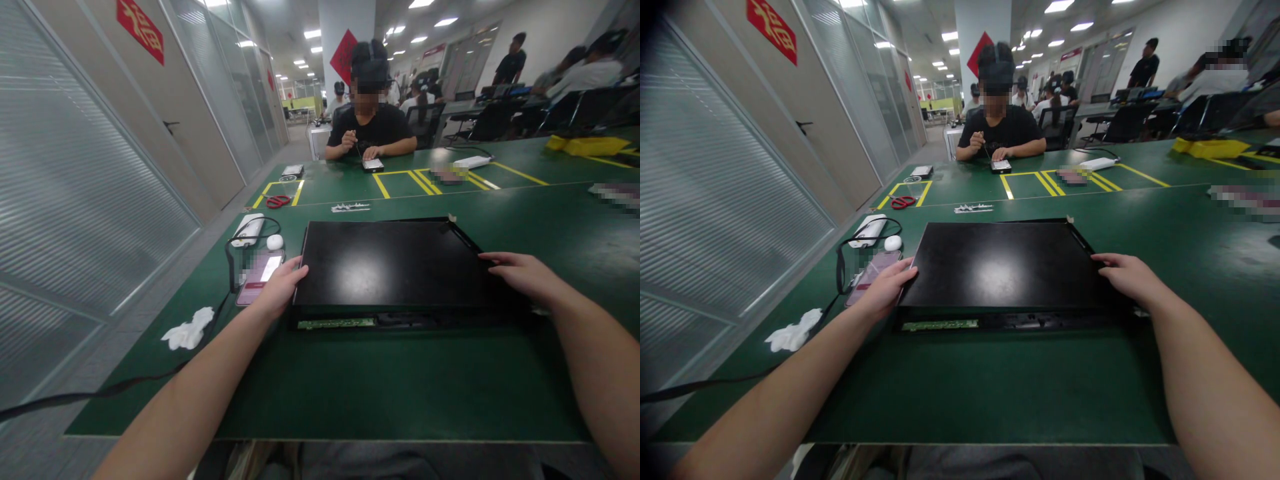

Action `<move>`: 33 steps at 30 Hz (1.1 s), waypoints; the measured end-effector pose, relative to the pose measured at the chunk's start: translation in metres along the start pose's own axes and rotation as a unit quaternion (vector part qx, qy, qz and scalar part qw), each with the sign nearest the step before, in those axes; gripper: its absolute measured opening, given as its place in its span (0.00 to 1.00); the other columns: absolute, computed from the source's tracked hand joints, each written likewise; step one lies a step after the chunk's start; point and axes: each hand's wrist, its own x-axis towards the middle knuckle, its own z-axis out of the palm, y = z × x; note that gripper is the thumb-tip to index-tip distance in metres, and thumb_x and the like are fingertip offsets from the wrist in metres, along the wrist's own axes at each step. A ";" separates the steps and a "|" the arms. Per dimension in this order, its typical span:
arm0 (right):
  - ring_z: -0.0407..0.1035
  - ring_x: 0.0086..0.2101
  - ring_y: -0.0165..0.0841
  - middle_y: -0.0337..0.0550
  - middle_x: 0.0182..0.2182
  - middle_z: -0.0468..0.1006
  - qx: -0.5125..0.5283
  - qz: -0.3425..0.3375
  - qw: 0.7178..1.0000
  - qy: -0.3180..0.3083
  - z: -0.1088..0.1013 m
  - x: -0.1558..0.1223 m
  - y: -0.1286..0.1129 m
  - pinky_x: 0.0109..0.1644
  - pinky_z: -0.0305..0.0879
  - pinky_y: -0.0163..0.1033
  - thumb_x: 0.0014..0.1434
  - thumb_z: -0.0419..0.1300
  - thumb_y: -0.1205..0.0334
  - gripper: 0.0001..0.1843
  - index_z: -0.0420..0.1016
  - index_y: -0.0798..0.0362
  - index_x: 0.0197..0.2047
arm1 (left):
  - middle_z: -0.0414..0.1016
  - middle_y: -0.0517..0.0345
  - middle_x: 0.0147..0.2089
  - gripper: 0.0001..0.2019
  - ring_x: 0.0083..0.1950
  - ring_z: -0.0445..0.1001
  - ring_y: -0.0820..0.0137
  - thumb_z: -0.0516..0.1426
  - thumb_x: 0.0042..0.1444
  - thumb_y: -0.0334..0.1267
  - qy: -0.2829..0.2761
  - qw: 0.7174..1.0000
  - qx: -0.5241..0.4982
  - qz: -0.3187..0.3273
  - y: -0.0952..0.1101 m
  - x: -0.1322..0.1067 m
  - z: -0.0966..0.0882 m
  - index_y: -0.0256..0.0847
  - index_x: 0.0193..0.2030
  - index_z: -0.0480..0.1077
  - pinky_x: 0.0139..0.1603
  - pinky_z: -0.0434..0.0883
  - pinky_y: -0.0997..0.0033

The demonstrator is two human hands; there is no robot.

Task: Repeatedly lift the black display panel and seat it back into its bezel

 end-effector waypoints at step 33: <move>0.75 0.49 0.46 0.46 0.44 0.84 0.011 0.006 1.000 -0.004 -0.003 -0.002 -0.001 0.57 0.66 0.49 0.47 0.65 0.54 0.20 0.85 0.45 0.45 | 0.85 0.53 0.39 0.17 0.41 0.83 0.62 0.62 0.55 0.31 0.019 0.999 0.026 0.004 -0.002 0.000 0.000 0.38 0.53 0.76 0.42 0.79 0.66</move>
